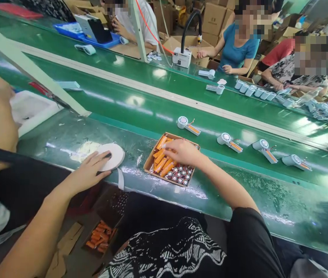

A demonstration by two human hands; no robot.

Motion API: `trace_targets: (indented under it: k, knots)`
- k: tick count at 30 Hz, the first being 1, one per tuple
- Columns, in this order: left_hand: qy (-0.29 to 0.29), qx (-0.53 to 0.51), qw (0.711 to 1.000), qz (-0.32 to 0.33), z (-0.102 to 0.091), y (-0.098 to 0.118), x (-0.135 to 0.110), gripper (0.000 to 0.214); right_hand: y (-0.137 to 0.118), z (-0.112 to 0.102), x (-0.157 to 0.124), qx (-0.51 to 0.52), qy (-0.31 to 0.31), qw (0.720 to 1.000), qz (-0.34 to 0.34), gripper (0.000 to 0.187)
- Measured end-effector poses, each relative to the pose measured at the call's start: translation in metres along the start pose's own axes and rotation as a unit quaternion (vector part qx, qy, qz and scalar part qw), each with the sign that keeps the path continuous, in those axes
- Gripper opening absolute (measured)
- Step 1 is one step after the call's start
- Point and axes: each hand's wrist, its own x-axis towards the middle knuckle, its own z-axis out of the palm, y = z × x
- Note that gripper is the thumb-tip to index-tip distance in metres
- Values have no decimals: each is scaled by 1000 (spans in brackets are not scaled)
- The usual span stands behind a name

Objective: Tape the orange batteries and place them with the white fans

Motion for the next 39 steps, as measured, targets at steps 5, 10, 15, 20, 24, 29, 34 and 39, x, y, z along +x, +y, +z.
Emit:
trace_targets:
  k: [5, 10, 15, 20, 24, 29, 34, 39]
  knots:
    - [176, -3, 983, 50, -28, 85, 0, 43, -65, 24, 2, 204, -112, 970, 70, 66]
    - [290, -62, 950, 96, -38, 147, -9, 43, -96, 72, -18, 342, -272, 899, 29, 31]
    - [231, -296, 925, -60, -23, 133, -3, 51, -90, 81, -29, 99, -344, 927, -109, 21]
    - [215, -328, 918, -63, -1, 133, -5, 54, -43, 26, 11, -90, -123, 987, -52, 28]
    - [194, -264, 945, -3, 6, 144, -2, 46, -11, 20, 32, -202, -169, 961, -85, 33]
    - [238, -141, 959, 54, 4, 149, 3, 46, 3, 14, 18, -67, -33, 997, -25, 27]
    - [314, -36, 944, 99, -3, 161, 8, 46, -15, -2, -6, 235, 147, 956, 98, 52]
    - [275, 0, 951, 143, -10, 177, 14, 52, -39, 5, -15, 181, 160, 967, 76, 40]
